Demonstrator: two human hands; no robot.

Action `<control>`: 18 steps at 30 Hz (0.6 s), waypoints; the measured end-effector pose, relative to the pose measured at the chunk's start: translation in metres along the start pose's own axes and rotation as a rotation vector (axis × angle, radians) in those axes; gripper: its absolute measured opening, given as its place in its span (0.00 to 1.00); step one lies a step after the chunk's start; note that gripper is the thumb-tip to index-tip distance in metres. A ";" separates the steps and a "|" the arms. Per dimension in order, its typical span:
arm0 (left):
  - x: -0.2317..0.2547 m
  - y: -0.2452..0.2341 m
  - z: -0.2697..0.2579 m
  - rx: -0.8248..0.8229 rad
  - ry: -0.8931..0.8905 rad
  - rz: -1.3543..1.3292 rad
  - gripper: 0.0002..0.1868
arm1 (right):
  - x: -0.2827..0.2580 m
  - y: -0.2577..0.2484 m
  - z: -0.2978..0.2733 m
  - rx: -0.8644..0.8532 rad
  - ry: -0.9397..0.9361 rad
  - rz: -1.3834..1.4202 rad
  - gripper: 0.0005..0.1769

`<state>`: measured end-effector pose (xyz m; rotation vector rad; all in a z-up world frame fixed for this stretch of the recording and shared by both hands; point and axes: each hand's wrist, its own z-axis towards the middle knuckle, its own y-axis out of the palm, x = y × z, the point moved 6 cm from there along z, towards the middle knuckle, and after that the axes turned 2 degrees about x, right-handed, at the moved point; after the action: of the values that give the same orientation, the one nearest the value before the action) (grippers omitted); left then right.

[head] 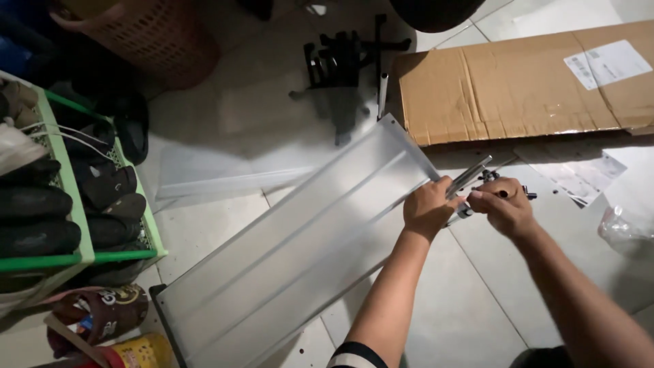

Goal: Assembling a multi-tier shoe rack by connecting metal poles and plastic sheets.

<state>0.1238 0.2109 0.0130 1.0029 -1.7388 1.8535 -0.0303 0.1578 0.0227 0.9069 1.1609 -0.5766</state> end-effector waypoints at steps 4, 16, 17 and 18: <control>0.004 0.001 -0.004 -0.034 -0.016 -0.036 0.19 | 0.015 -0.010 -0.006 -0.123 0.109 -0.044 0.23; -0.014 -0.062 -0.052 0.129 -0.210 -0.105 0.22 | -0.076 0.077 -0.046 0.308 -0.461 -0.484 0.14; -0.026 -0.081 -0.057 0.199 -0.209 -0.148 0.19 | -0.130 0.124 -0.053 0.374 -0.737 -0.866 0.24; -0.045 -0.107 -0.066 0.227 -0.218 -0.143 0.19 | -0.126 0.144 -0.053 0.352 -0.749 -0.847 0.24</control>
<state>0.2157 0.2982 0.0553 1.4262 -1.5477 1.9396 0.0155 0.2715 0.1790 0.3599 0.7071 -1.6862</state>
